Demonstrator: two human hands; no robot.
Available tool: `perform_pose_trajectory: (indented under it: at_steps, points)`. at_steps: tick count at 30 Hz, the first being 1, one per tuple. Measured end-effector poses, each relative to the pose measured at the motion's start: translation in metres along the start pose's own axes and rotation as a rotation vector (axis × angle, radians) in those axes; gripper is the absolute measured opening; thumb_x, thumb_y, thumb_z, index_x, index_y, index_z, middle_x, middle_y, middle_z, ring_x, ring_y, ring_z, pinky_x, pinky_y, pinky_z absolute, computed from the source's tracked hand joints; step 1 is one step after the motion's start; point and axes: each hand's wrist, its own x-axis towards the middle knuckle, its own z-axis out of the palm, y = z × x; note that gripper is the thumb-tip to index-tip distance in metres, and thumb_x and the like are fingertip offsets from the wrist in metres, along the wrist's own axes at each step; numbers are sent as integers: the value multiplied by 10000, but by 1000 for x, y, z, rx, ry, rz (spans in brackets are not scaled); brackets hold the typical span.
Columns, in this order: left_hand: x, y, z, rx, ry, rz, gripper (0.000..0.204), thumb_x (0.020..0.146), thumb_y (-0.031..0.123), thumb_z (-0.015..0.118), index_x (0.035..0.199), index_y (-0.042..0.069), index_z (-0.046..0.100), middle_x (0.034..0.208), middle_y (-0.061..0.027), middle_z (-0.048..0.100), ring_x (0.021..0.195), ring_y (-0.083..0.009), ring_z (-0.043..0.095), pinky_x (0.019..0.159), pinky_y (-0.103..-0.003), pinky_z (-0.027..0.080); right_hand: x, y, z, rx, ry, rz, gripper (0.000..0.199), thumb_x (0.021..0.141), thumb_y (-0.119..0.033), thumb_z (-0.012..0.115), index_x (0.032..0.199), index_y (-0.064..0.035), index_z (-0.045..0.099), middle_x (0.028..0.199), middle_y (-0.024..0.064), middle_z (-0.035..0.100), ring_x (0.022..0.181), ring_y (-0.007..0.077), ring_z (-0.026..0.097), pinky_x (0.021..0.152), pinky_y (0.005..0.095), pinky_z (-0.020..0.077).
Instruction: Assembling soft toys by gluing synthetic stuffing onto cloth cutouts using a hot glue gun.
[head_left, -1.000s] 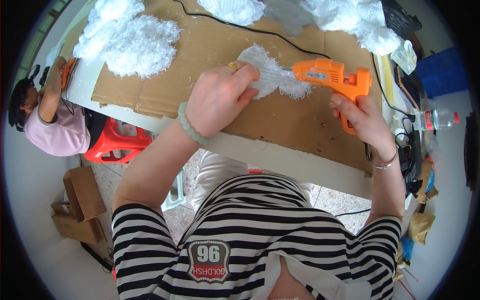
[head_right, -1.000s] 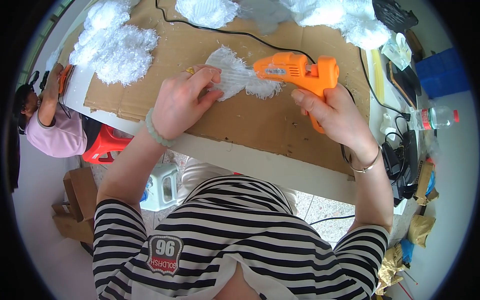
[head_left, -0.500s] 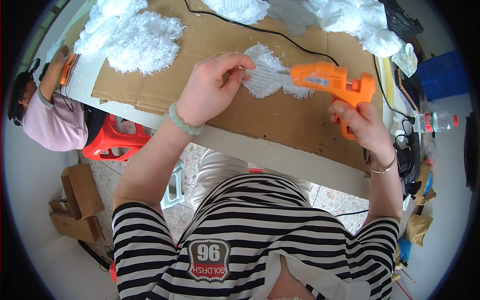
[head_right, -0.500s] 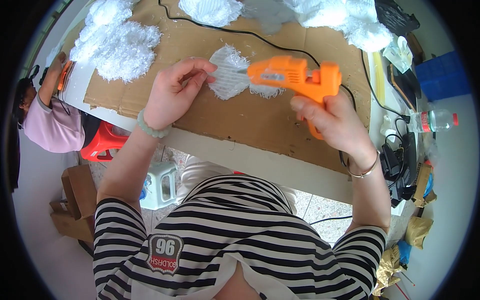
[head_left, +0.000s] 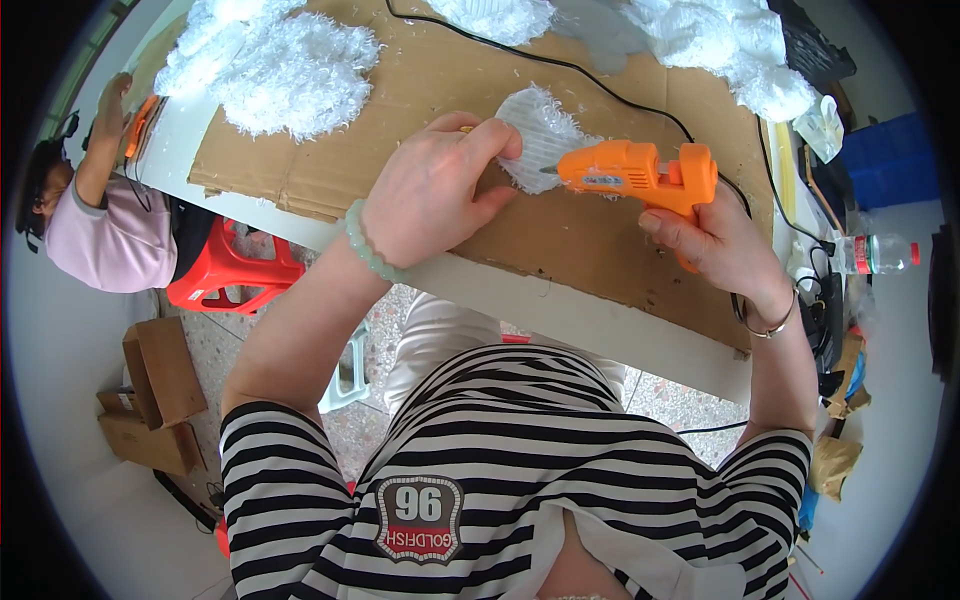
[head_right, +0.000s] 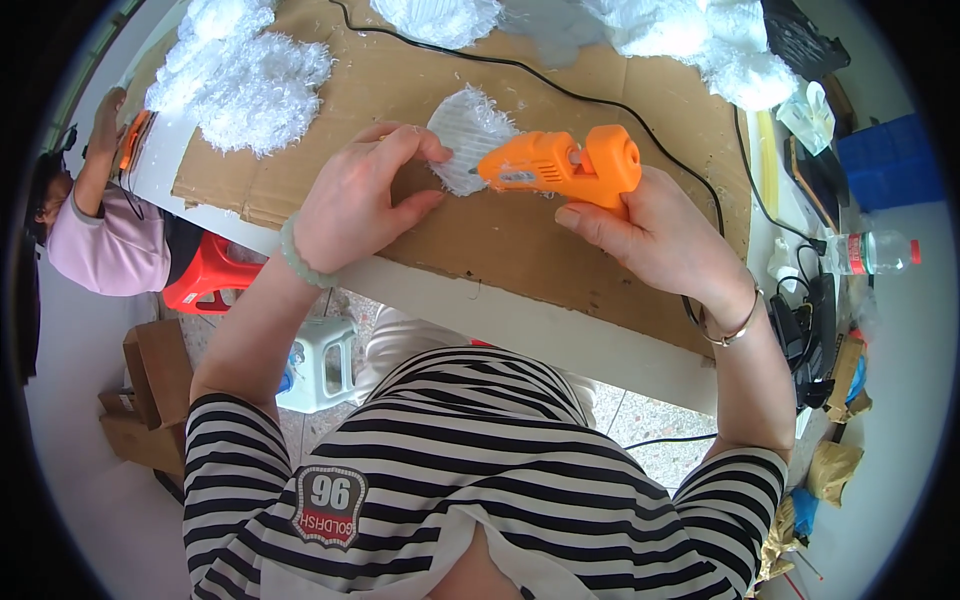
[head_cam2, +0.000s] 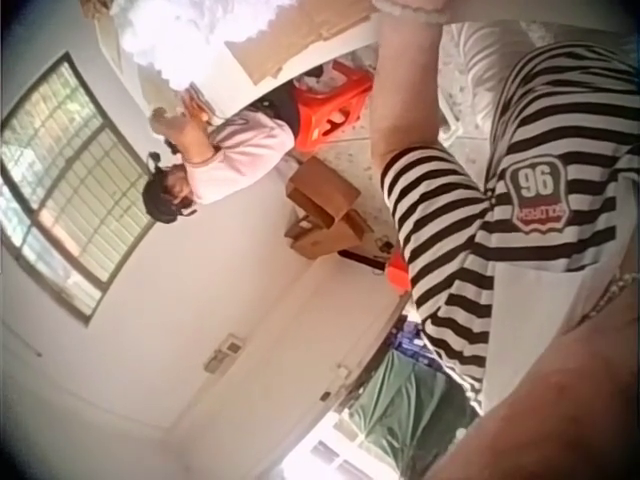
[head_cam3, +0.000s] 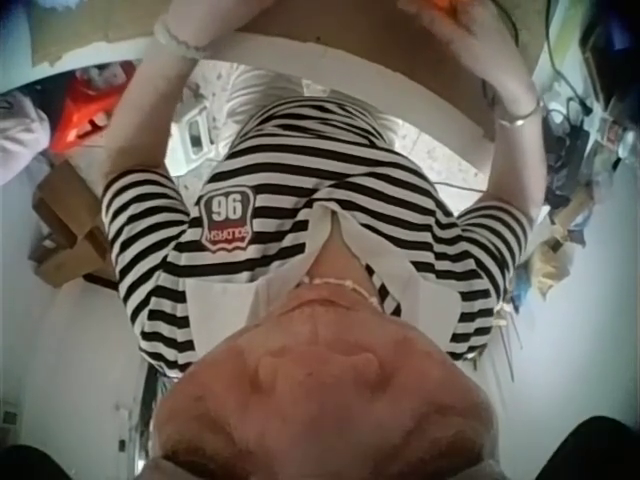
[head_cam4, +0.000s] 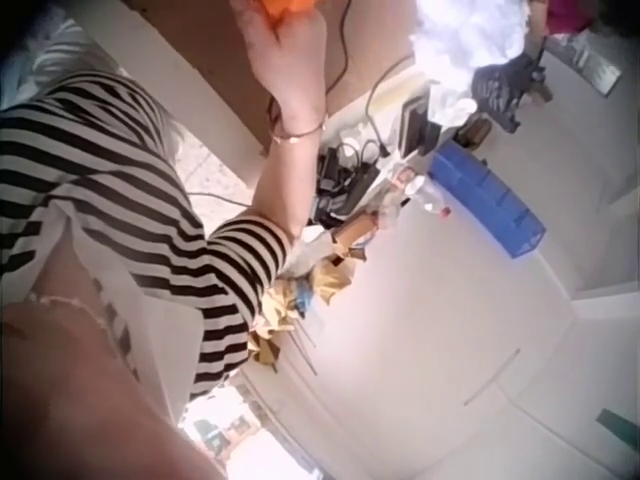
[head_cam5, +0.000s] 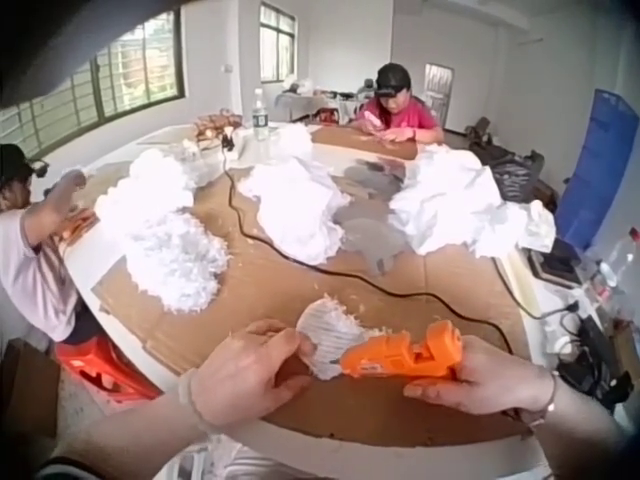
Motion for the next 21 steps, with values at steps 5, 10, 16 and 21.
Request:
perform_pose_trajectory:
  at_steps: [5, 10, 16, 21]
  points:
    - [-1, -2, -1, 14, -3, 5, 337, 650, 25, 699, 928, 69, 513, 680, -101, 607, 798, -335, 601, 726, -387, 476, 1, 0, 1, -58, -26, -22, 243, 862, -112, 626, 1056, -22, 511, 746, -12, 503, 632, 56, 459, 565, 218, 391]
    - [-1, -3, 0, 19, 23, 19, 309, 661, 8, 672, 923, 67, 519, 674, -101, 604, 776, -325, 598, 735, -384, 475, 0, -6, -1, -80, -49, 11, 251, 863, -112, 626, 1058, -15, 502, 734, -7, 491, 616, 67, 446, 562, 229, 391]
    - [-2, -9, -2, 4, -36, -21, 287, 690, -38, 618, 955, 52, 554, 900, -57, 655, 885, -284, 608, 747, -354, 502, 3, -7, 3, -215, 6, -134, 242, 850, -131, 640, 1014, 1, 521, 733, 39, 490, 620, 129, 454, 588, 267, 399]
    - [1, -8, -4, -139, -53, -112, 297, 702, -85, 588, 973, 35, 561, 904, -71, 647, 853, -254, 627, 718, -312, 508, 5, -6, 8, -224, 70, -243, 243, 852, -158, 639, 1007, -7, 528, 735, 50, 496, 637, 151, 452, 602, 277, 396]
